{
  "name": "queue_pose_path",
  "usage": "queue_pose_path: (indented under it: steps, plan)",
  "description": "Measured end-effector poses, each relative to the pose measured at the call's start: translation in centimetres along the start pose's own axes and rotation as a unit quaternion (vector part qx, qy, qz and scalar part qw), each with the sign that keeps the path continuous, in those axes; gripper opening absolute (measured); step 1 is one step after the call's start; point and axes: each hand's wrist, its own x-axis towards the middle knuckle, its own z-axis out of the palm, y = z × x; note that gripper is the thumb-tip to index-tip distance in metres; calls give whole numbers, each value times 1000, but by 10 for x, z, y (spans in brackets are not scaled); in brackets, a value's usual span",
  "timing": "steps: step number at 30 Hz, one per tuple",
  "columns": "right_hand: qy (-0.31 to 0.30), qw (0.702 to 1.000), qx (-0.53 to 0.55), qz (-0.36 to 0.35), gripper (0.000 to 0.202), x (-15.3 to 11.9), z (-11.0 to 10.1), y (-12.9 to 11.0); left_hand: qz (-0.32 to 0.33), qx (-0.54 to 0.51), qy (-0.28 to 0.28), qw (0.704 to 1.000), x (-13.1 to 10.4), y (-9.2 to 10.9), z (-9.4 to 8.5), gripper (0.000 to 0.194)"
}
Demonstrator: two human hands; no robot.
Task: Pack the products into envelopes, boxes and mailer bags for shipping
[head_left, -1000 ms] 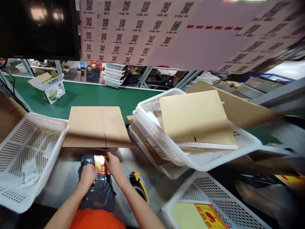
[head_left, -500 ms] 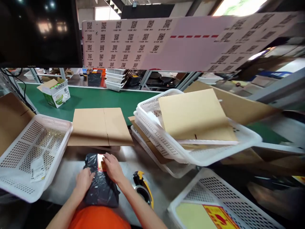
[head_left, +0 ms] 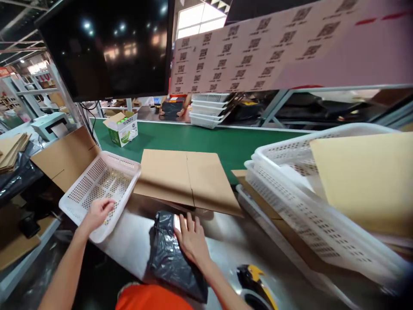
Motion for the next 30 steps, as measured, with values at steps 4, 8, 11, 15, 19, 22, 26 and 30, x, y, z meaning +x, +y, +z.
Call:
queue_pose_path:
  steps: [4, 8, 11, 15, 19, 22, 26, 30]
  plan:
    - [-1, 998, 49, -39, 52, -42, 16, 1, -134, 189, -48, 972, 52, -57, -2, 61]
    - [13, 988, 147, 53, 66, -82, 33, 9, -126, 217, -75, 965, 64, -86, 10, 114]
    - [22, 969, 229, 93, 71, -105, 37, 13, -108, 231, -67, 965, 70, -97, 8, 111]
    - [55, 946, 281, 150, 65, -120, 28, 12, -100, 219, -43, 970, 85, -103, -5, 62]
    - [113, 928, 317, 162, 52, -127, -5, 0, -115, 196, -13, 974, 87, -94, -19, 23]
    - [108, 903, 384, 159, 46, -128, -46, -18, -112, 94, 80, 986, 67, -69, -8, 28]
    - [-1, 831, 531, 166, 43, -117, -92, -58, -100, -385, 195, 897, 5, 2, 67, 49]
    - [-3, 730, 661, 174, 63, -96, -110, -96, -150, -629, 41, 762, -55, 84, 170, 58]
